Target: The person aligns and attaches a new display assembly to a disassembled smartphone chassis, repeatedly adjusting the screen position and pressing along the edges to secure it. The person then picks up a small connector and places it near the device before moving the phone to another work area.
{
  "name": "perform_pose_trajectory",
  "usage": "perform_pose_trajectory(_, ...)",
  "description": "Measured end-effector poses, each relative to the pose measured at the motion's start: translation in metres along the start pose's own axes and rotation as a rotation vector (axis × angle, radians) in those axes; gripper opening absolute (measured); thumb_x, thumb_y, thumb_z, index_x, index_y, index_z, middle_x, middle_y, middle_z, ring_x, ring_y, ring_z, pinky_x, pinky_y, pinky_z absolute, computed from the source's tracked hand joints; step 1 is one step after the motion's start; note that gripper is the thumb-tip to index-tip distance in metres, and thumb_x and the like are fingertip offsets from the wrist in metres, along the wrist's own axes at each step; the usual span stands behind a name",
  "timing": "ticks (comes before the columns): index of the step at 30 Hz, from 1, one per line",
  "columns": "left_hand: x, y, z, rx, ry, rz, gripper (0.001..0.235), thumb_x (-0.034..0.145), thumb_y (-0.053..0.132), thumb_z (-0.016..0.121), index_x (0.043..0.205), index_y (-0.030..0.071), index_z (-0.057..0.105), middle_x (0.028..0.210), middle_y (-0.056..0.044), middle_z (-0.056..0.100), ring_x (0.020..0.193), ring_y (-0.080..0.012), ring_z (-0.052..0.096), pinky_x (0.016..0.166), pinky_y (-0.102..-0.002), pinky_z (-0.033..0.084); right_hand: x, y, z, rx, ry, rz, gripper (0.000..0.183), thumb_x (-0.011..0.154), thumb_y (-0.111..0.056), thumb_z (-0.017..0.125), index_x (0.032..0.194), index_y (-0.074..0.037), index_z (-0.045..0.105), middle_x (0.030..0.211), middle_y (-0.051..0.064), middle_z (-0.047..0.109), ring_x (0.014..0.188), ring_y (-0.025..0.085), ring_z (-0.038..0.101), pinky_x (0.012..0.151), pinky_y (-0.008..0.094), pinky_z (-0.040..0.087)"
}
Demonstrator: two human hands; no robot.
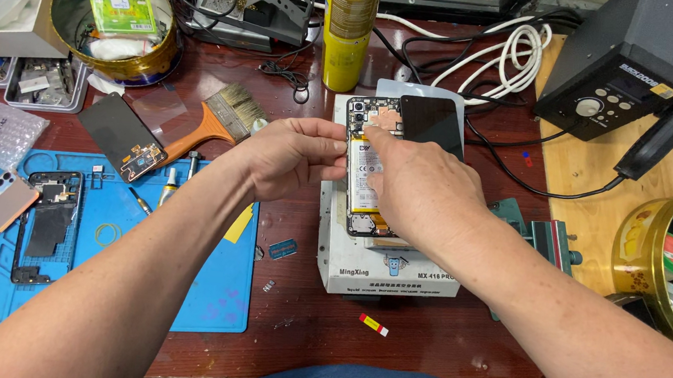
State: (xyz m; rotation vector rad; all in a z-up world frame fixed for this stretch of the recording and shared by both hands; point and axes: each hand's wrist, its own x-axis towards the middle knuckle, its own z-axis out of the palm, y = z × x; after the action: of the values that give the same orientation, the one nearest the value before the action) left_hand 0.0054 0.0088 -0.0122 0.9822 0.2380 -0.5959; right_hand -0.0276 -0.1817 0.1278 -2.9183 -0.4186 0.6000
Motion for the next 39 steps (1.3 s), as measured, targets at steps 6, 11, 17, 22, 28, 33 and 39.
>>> perform_pose_trajectory(6,-0.0004,0.0038,0.0,0.04,-0.008,-0.004,0.017,0.094,0.001,0.065,0.111,-0.002,0.069,0.103,-0.011,0.073,0.088,-0.0186,0.073,0.083,-0.03,0.064,0.0,0.0005,-0.0008,0.013,-0.021,0.016,0.06,0.094,-0.025,0.065,0.15,-0.025,0.047,0.113,0.016,0.073,0.105,0.034,0.071,0.092,0.051,0.055)
perform_pose_trajectory(11,0.0017,0.004,-0.0014,0.041,-0.01,-0.004,0.016,0.094,-0.001,0.066,0.11,-0.003,0.069,0.103,-0.012,0.073,0.088,-0.0192,0.074,0.083,-0.031,0.064,-0.0004,-0.0005,-0.0014,0.02,-0.019,0.02,0.06,0.093,-0.025,0.066,0.15,-0.026,0.047,0.115,0.016,0.072,0.106,0.034,0.07,0.092,0.051,0.055)
perform_pose_trajectory(17,0.003,0.0022,-0.0024,0.04,-0.027,0.003,0.016,0.094,0.0,0.066,0.109,-0.002,0.069,0.103,-0.011,0.074,0.088,-0.0188,0.073,0.083,-0.031,0.064,-0.0005,-0.0014,-0.0017,0.023,-0.03,0.037,0.06,0.093,-0.026,0.066,0.15,-0.027,0.047,0.116,0.015,0.072,0.107,0.034,0.07,0.093,0.05,0.056)
perform_pose_trajectory(22,0.0016,0.0018,-0.0019,0.04,-0.017,-0.007,0.016,0.094,0.0,0.066,0.11,-0.002,0.069,0.103,-0.01,0.074,0.088,-0.0183,0.073,0.083,-0.03,0.064,-0.0005,-0.0019,-0.0019,0.01,-0.029,0.034,0.06,0.094,-0.026,0.066,0.15,-0.027,0.047,0.115,0.016,0.072,0.107,0.034,0.07,0.093,0.051,0.055)
perform_pose_trajectory(28,-0.0002,0.0024,-0.0004,0.029,-0.019,-0.001,0.017,0.094,0.002,0.065,0.111,-0.002,0.069,0.103,-0.011,0.074,0.088,-0.0181,0.073,0.083,-0.03,0.064,-0.0004,0.0011,-0.0002,0.023,-0.013,0.028,0.06,0.093,-0.025,0.066,0.15,-0.026,0.047,0.115,0.016,0.072,0.106,0.034,0.07,0.093,0.051,0.056)
perform_pose_trajectory(33,-0.0013,0.0043,0.0005,0.042,-0.011,-0.01,0.017,0.095,0.002,0.066,0.111,-0.002,0.069,0.102,-0.01,0.073,0.087,-0.0182,0.073,0.083,-0.031,0.064,0.0006,-0.0003,0.0015,0.045,-0.028,0.029,0.058,0.094,-0.024,0.063,0.15,-0.025,0.047,0.115,0.013,0.073,0.105,0.029,0.072,0.09,0.048,0.058)
perform_pose_trajectory(39,-0.0006,0.006,0.0012,0.048,-0.003,-0.02,0.017,0.094,0.002,0.066,0.111,-0.001,0.069,0.102,-0.01,0.074,0.088,-0.0182,0.073,0.083,-0.031,0.064,0.0004,-0.0013,0.0003,0.036,-0.056,0.057,0.057,0.096,-0.025,0.062,0.151,-0.027,0.047,0.113,0.013,0.074,0.104,0.029,0.073,0.091,0.048,0.058)
